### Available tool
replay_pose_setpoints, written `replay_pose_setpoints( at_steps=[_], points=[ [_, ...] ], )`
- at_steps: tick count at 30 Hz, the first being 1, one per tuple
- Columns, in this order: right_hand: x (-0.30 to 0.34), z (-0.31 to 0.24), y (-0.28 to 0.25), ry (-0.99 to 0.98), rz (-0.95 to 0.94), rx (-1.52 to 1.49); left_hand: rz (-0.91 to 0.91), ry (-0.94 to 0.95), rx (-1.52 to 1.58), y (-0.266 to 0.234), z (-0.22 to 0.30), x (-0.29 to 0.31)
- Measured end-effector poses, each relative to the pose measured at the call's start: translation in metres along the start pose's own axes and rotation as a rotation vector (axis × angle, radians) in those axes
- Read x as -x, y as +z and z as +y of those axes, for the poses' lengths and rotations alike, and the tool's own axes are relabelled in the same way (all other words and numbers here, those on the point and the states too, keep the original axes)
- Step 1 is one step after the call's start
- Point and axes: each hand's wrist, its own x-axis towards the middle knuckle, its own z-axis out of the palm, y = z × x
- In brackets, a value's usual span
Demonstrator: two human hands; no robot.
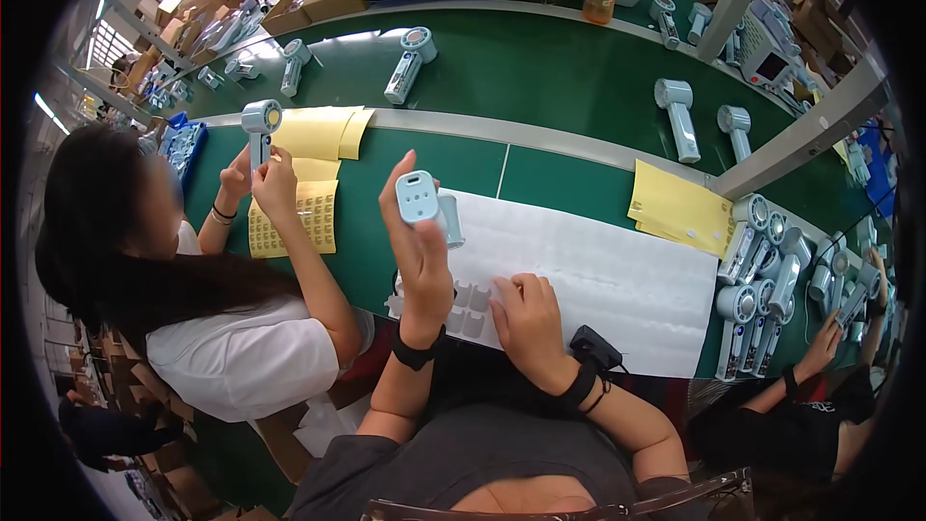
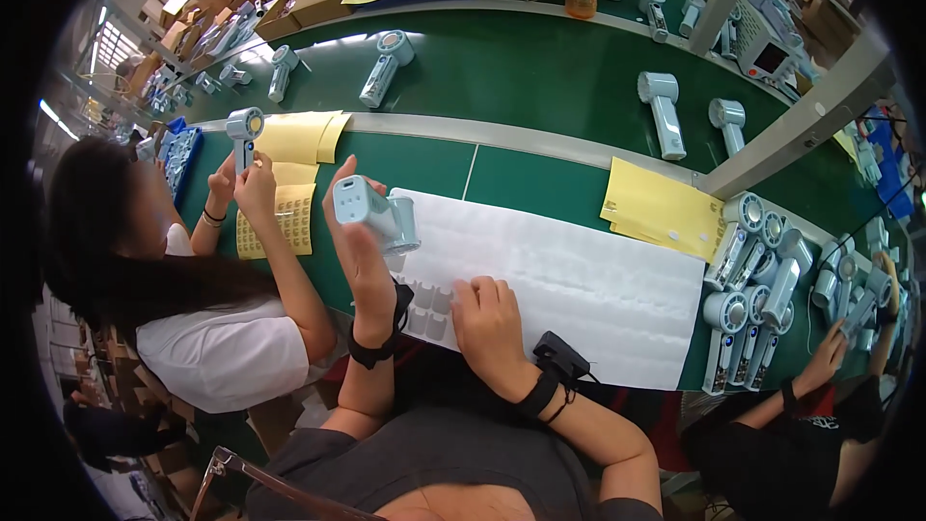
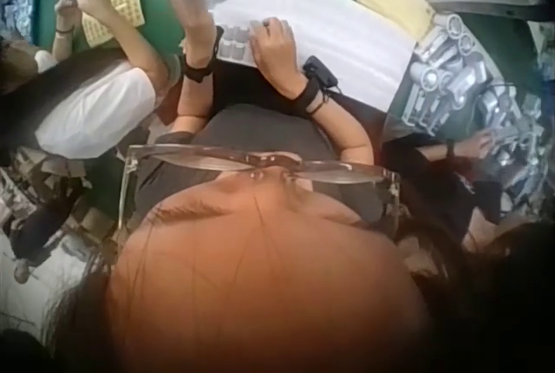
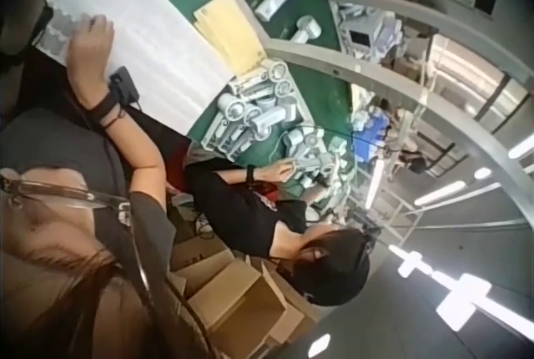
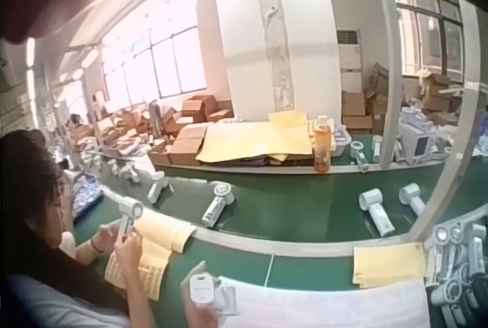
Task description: The person picks up a handheld fan, peels a sticker from a sheet, and presses it onto the base of the fan. After applying the sticker, the person places the fan back onto the conveyor belt and repeats the process.
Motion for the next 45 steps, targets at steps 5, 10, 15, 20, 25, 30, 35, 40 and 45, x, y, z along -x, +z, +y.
replay_pose_setpoints(
  at_steps=[5, 10, 15, 20, 25, 30, 35, 40, 45],
  points=[
    [0.002, -0.008, 0.005, -0.058, -0.036, 0.096, -0.017, -0.068, 0.088, 0.001, -0.005, 0.010],
    [-0.007, -0.009, 0.009, 0.024, -0.011, -0.043, -0.097, -0.101, 0.008, 0.006, -0.001, 0.006],
    [-0.023, -0.004, -0.025, 0.510, -0.027, -0.673, -0.163, -0.085, 0.057, 0.011, -0.006, 0.014],
    [-0.062, -0.015, -0.109, 0.504, -0.061, -1.041, -0.299, 0.197, -0.009, 0.021, -0.013, 0.017],
    [-0.079, -0.030, -0.130, 0.547, -0.154, -1.064, -0.366, 0.269, -0.065, 0.035, -0.005, 0.023],
    [-0.077, -0.028, -0.120, 0.482, -0.067, -1.008, -0.363, 0.284, -0.061, 0.041, -0.001, 0.024],
    [-0.076, -0.029, -0.117, 0.436, -0.014, -0.964, -0.365, 0.282, -0.069, 0.043, 0.000, 0.023],
    [-0.075, -0.028, -0.117, 0.415, -0.001, -0.913, -0.379, 0.300, -0.099, 0.044, 0.000, 0.022],
    [-0.076, -0.026, -0.119, 0.419, -0.017, -0.906, -0.391, 0.302, -0.092, 0.044, -0.001, 0.023]
  ],
)
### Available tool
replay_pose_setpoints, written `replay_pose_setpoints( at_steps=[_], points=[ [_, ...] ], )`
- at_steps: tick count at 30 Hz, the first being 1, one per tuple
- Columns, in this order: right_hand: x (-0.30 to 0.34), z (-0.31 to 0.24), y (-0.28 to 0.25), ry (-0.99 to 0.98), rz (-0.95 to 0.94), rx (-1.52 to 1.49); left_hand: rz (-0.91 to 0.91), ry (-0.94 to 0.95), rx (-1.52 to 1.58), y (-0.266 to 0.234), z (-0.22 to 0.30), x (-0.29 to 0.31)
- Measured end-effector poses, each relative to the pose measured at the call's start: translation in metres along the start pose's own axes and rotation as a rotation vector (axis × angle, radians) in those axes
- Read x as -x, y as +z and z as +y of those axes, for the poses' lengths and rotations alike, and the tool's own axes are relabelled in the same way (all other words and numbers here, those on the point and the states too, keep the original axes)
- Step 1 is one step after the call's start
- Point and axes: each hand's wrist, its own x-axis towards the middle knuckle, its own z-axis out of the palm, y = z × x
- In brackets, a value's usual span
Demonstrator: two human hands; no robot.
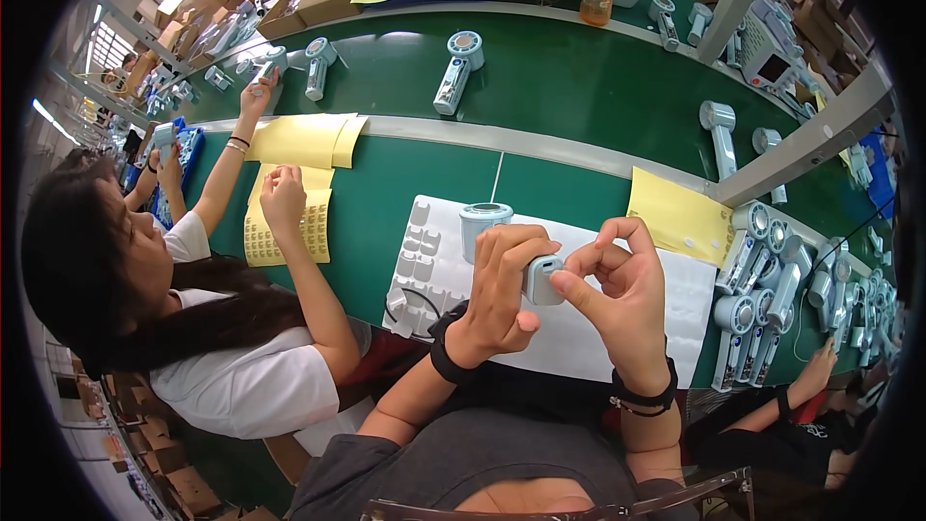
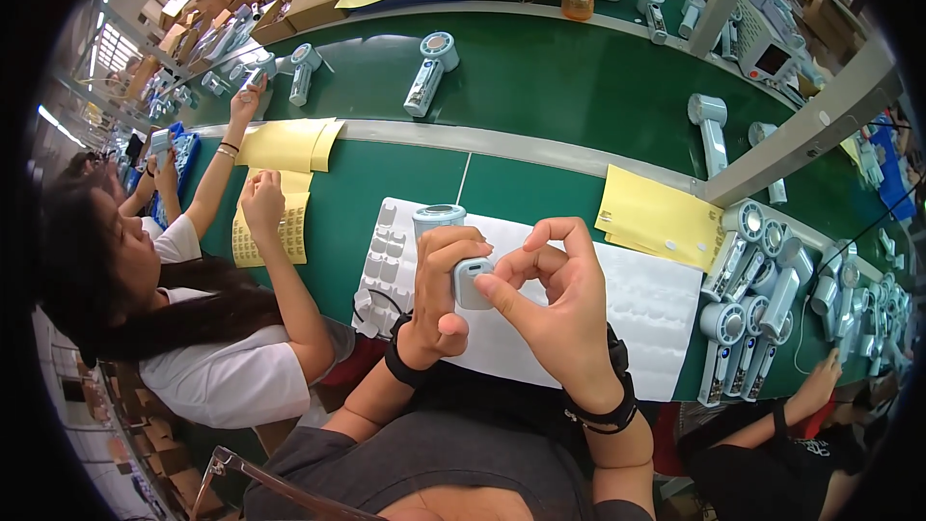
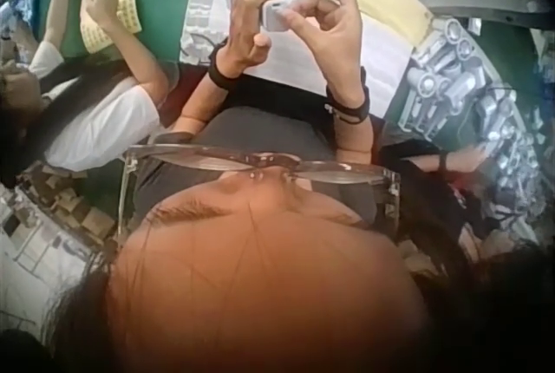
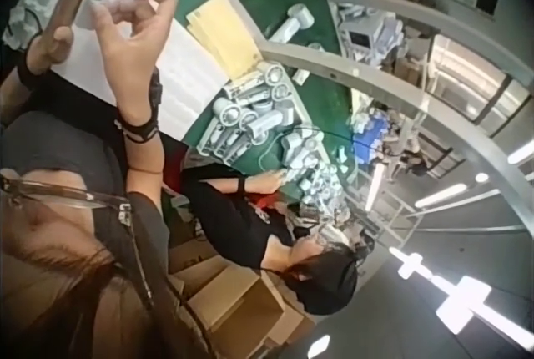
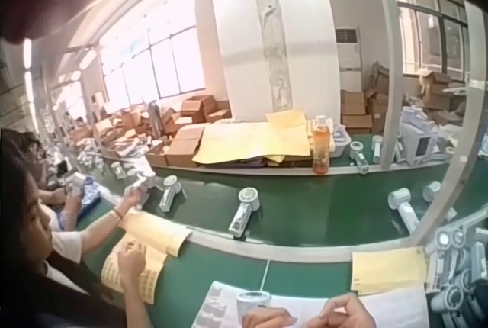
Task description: The person picks up a handheld fan, peels a sticker from a sheet, and presses it onto the base of the fan. After applying the sticker, the person places the fan back onto the conveyor belt and repeats the process.
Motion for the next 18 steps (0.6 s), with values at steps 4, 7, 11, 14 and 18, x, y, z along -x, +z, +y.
replay_pose_setpoints(
  at_steps=[4, 7, 11, 14, 18],
  points=[
    [-0.0009, -0.0010, -0.0003, 0.045, -0.010, -0.069, 0.000, -0.003, 0.005, -0.0003, 0.0002, 0.0000],
    [-0.0007, -0.0025, 0.0019, 0.034, 0.016, -0.055, -0.001, -0.008, 0.004, 0.0000, 0.0011, -0.0003],
    [0.0002, -0.0016, 0.0020, 0.033, 0.026, -0.022, 0.004, -0.017, -0.011, 0.0010, 0.0028, 0.0006],
    [-0.0001, 0.0007, 0.0025, 0.010, 0.032, -0.002, 0.007, -0.022, -0.022, 0.0014, 0.0032, 0.0009],
    [0.0023, 0.0012, 0.0072, -0.058, 0.068, 0.077, 0.003, -0.001, -0.026, 0.0005, 0.0028, 0.0007]
  ],
)
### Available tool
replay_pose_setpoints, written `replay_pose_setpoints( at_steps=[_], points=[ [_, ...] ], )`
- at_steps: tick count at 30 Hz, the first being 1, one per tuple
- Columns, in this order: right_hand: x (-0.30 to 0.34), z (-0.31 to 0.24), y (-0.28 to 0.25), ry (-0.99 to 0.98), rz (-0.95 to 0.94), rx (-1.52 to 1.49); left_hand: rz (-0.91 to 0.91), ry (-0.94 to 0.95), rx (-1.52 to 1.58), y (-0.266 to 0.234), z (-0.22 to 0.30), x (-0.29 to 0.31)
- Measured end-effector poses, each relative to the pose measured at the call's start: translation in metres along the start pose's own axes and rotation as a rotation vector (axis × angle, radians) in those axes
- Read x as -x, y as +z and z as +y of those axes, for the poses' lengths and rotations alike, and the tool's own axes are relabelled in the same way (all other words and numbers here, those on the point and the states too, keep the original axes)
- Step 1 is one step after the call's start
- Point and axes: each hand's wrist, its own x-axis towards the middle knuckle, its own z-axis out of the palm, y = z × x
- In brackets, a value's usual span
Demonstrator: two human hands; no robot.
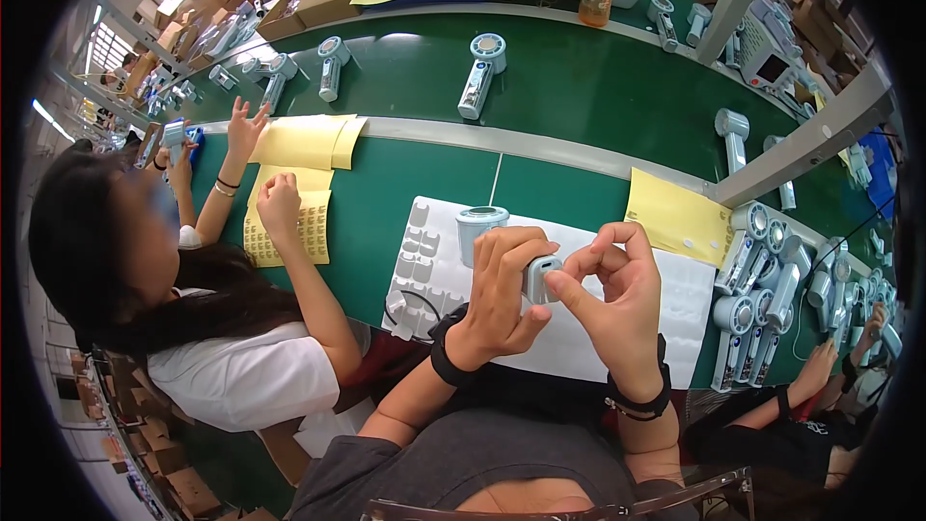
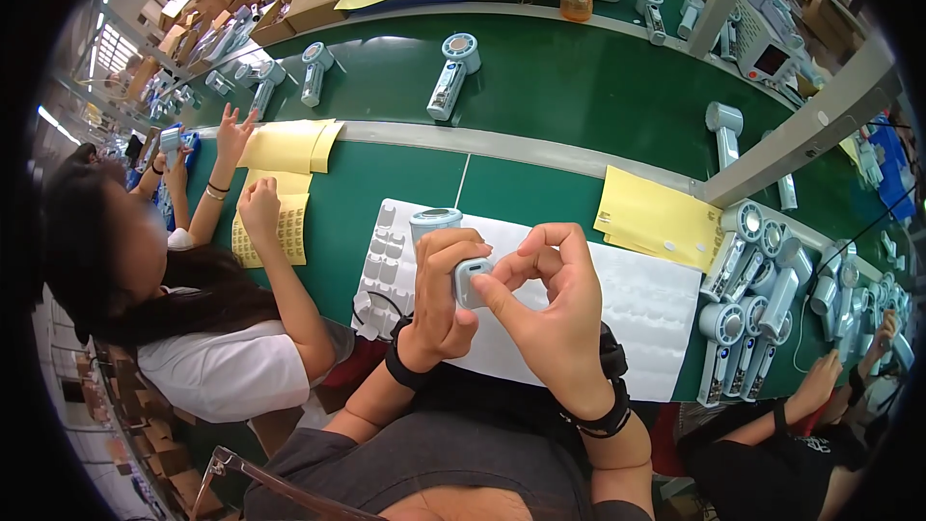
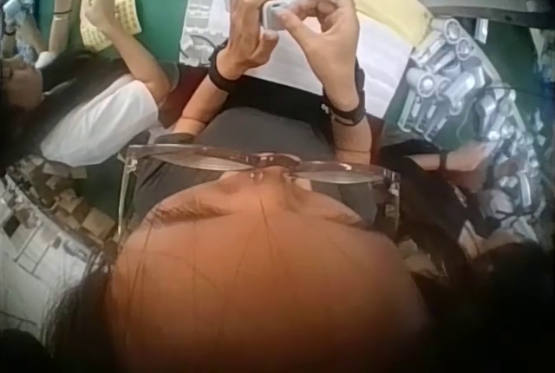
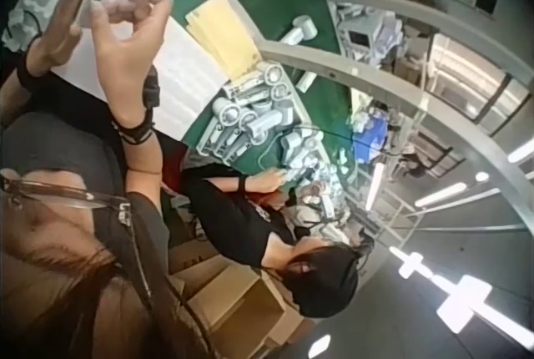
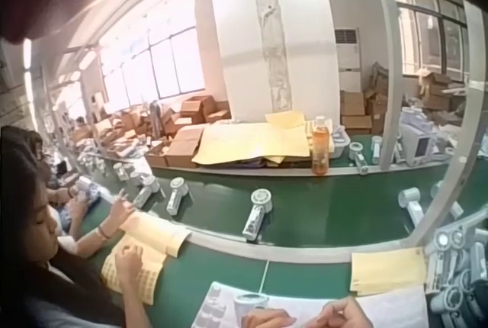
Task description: The person picks up a handheld fan, peels a sticker from a sheet, and presses it onto the base of the fan. After applying the sticker, the person places the fan back onto the conveyor belt and repeats the process.
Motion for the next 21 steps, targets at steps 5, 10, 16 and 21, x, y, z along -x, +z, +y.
replay_pose_setpoints(
  at_steps=[5, 10, 16, 21],
  points=[
    [0.008, 0.001, 0.001, -0.091, 0.045, 0.191, -0.044, 0.007, -0.022, -0.004, 0.003, -0.002],
    [0.008, -0.009, -0.016, -0.201, 0.073, 0.765, -0.122, -0.013, 0.175, -0.007, 0.011, -0.020],
    [-0.010, 0.042, -0.050, 0.031, 0.172, -0.143, -0.336, 0.292, -0.006, 0.038, -0.012, -0.093],
    [-0.014, 0.071, -0.055, 0.023, 0.381, -0.046, -0.609, 0.411, -0.303, 0.100, -0.116, -0.141]
  ],
)
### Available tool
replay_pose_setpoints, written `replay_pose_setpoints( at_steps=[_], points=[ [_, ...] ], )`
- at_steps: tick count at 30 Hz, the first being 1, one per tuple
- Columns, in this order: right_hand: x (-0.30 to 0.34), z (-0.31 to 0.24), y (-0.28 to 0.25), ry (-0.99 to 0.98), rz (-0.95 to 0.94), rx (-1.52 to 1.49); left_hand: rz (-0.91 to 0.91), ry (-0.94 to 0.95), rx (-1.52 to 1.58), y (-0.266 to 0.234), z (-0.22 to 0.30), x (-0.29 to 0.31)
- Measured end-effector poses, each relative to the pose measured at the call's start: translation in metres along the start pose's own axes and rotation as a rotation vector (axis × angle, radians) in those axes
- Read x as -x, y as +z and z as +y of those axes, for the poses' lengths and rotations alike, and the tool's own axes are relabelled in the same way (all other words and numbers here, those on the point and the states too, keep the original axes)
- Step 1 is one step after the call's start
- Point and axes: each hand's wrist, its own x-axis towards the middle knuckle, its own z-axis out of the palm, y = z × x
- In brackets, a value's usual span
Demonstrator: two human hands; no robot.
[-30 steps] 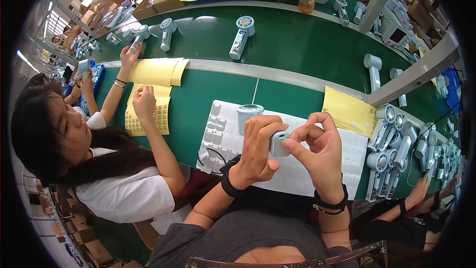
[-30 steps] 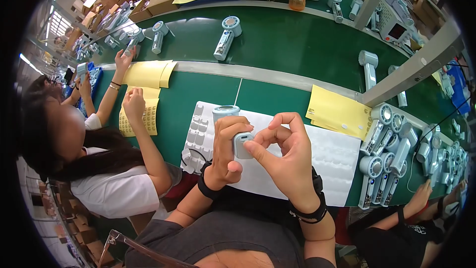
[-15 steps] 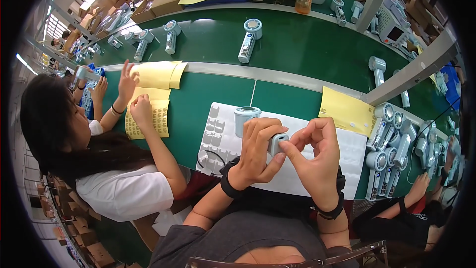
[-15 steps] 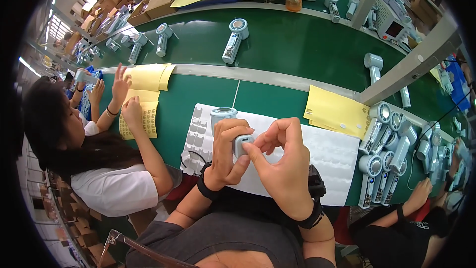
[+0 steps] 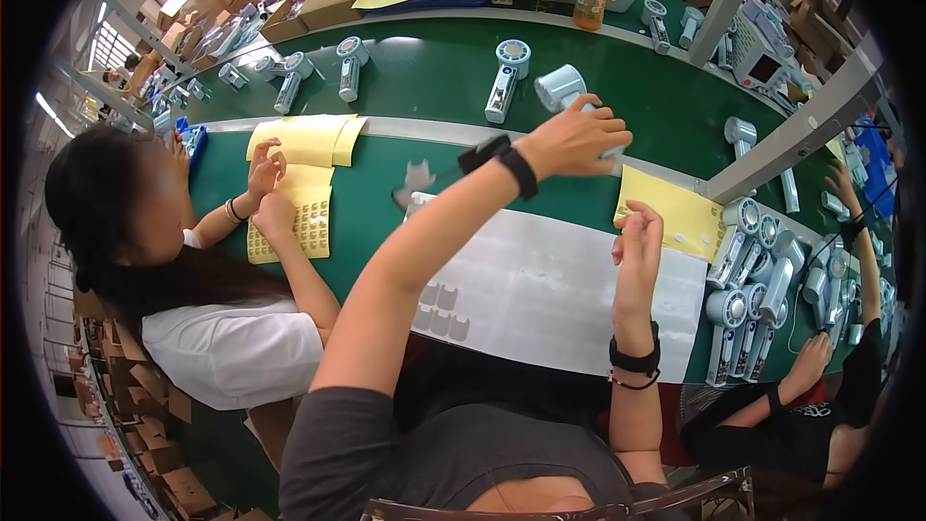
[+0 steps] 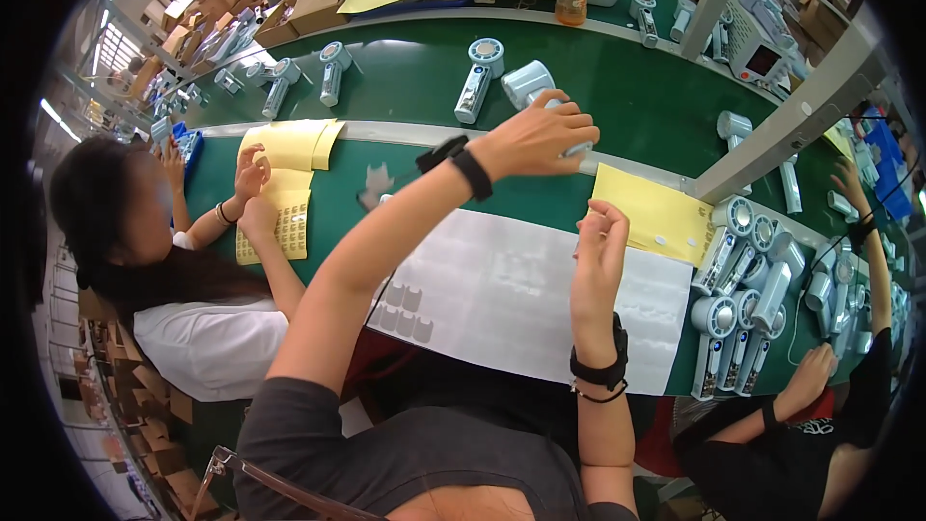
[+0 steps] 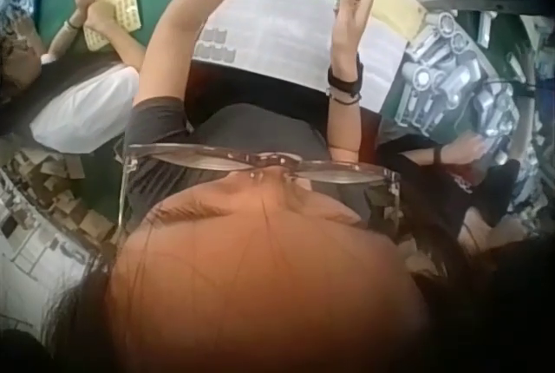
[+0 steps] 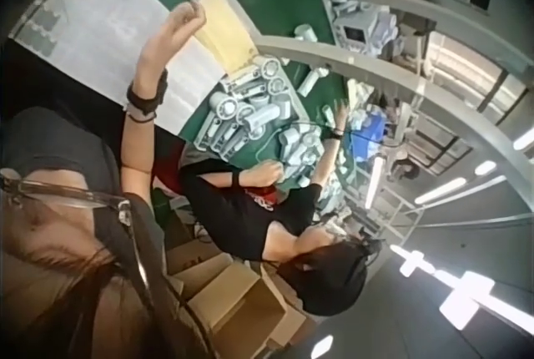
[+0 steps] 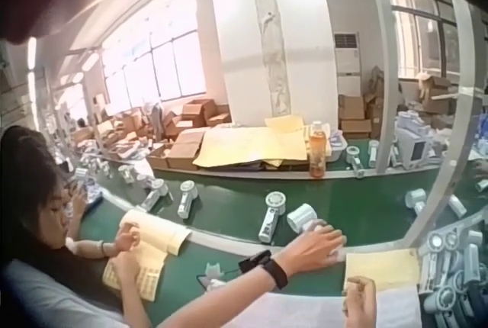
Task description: The person picks up a handheld fan, peels a sticker from a sheet, and presses it onto the base of the fan. After applying the sticker, the person places the fan back onto the conveyor belt and repeats the process.
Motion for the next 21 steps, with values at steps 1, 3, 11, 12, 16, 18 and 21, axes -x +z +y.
replay_pose_setpoints(
  at_steps=[1, 3, 11, 12, 16, 18, 21],
  points=[
    [0.003, 0.006, 0.003, -0.018, -0.019, 0.070, -0.118, 0.064, -0.161, 0.015, -0.026, -0.003],
    [0.012, 0.013, 0.006, -0.055, -0.042, 0.212, -0.234, 0.128, -0.321, 0.033, -0.054, 0.003],
    [0.030, 0.026, 0.026, -0.172, -0.221, 0.527, 0.200, 0.117, -0.553, 0.025, -0.080, 0.033],
    [0.034, 0.031, 0.032, -0.164, -0.227, 0.525, 0.256, -0.046, -0.593, 0.023, -0.081, 0.039],
    [0.066, 0.049, 0.066, -0.552, -0.461, 0.776, 0.227, -0.554, -0.550, 0.020, -0.081, 0.057],
    [0.078, 0.055, 0.074, -0.593, -0.538, 0.817, -0.029, -0.879, -0.298, 0.019, -0.082, 0.057],
    [0.091, 0.062, 0.083, -0.695, -0.500, 0.882, 0.140, -0.842, -0.254, 0.015, -0.081, 0.066]
  ],
)
